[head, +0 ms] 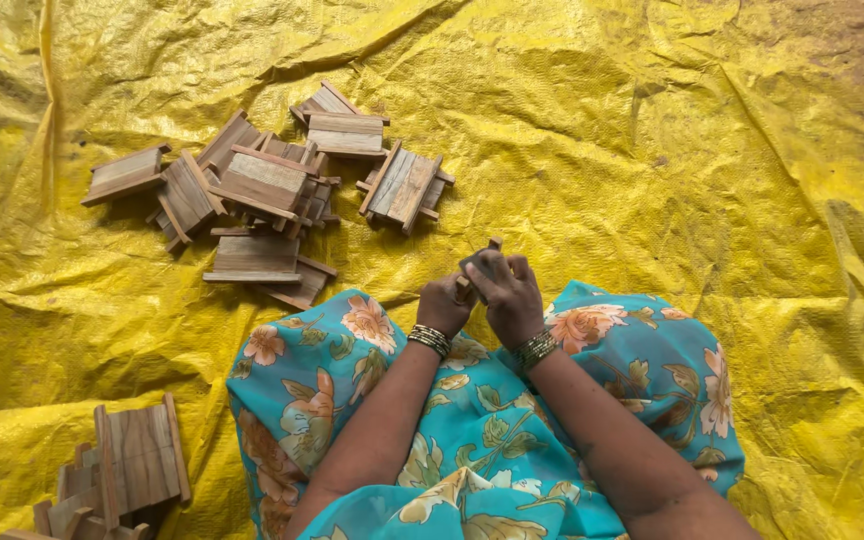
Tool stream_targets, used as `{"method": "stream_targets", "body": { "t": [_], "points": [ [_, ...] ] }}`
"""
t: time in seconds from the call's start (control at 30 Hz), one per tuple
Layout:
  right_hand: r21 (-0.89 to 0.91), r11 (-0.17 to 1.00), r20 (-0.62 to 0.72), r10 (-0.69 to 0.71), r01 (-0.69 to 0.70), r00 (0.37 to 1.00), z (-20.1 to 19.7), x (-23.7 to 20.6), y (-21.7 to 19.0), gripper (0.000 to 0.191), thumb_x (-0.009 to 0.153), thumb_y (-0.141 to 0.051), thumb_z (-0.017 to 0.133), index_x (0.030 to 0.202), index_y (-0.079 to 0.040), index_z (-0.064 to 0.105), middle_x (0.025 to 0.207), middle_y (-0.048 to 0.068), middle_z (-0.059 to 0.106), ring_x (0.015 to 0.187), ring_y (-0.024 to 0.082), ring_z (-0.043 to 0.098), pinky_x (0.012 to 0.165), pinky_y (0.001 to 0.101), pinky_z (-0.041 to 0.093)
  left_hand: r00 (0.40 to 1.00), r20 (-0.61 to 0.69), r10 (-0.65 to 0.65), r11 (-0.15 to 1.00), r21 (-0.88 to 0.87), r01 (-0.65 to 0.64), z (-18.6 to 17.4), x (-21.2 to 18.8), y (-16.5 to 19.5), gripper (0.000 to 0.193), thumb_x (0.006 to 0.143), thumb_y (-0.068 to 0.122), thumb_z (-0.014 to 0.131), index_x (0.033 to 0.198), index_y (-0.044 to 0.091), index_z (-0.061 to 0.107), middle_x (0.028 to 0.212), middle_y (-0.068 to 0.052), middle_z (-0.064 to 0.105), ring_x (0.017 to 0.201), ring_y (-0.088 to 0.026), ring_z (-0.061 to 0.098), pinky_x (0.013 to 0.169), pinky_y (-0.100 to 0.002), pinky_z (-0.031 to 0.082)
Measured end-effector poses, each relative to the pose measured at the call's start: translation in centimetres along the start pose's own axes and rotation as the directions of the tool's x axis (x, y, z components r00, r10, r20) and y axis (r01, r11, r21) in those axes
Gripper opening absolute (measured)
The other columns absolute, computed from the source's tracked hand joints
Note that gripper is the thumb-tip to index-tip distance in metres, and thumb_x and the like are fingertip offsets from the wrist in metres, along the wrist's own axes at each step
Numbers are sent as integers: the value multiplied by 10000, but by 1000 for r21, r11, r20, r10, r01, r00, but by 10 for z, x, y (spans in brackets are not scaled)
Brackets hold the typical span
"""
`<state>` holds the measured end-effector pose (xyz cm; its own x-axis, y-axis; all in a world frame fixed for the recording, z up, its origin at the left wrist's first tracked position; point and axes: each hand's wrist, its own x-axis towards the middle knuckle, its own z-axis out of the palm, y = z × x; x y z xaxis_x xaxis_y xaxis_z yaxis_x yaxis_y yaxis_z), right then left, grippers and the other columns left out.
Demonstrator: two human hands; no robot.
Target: The person sits on a yellow tarp and sands small wooden box-shaped parts, rubbing a sanding block over their surfaces by hand. Sanded pieces are placed onto a growing pile of finished wooden parts beside them, and new pieces are picked up one at a time to sand.
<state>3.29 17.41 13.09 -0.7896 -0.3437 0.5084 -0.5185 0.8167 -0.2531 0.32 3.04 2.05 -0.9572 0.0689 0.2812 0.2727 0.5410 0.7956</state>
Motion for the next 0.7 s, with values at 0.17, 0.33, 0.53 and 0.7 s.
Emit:
{"method": "stream_targets", "body": {
  "t": [0.17, 0.33, 0.53, 0.7],
  "points": [
    [142, 989, 12, 42, -43, 999, 2, -2, 3, 447, 744, -2, 713, 1168, -133, 766, 1227, 53, 617, 1032, 301, 534, 926, 399, 515, 995, 30, -99, 994, -40, 100, -5, 0, 4, 139, 844, 212, 749, 895, 85, 731, 806, -181, 716, 776, -390, 707, 652, -448, 572],
    [98, 994, 25, 41, -43, 999, 6, 1, 5, 442, 744, 13, 714, 1163, -120, 762, 1236, 58, 624, 1011, 314, 533, 908, 394, 522, 999, -10, -37, 997, -75, 36, -8, 1, 13, 158, 833, 191, 726, 945, 80, 731, 824, -188, 711, 783, -393, 704, 661, -448, 568],
    [192, 979, 1, 75, -74, 997, 7, -1, 5, 399, 755, 2, 723, 1133, -119, 761, 1212, 58, 631, 1009, 319, 537, 895, 408, 518, 994, 16, -107, 992, -72, 108, -9, 2, 8, 170, 845, 199, 702, 957, 75, 733, 832, -193, 722, 787, -388, 716, 666, -446, 576],
    [87, 994, 7, 71, -71, 997, 7, 0, 4, 383, 768, 29, 707, 1125, -95, 769, 1217, 67, 641, 1021, 337, 539, 904, 405, 516, 999, 46, 6, 1000, 28, -7, -3, 0, 5, 136, 845, 178, 718, 926, 69, 711, 846, -195, 715, 792, -413, 697, 685, -491, 554]
  ]
}}
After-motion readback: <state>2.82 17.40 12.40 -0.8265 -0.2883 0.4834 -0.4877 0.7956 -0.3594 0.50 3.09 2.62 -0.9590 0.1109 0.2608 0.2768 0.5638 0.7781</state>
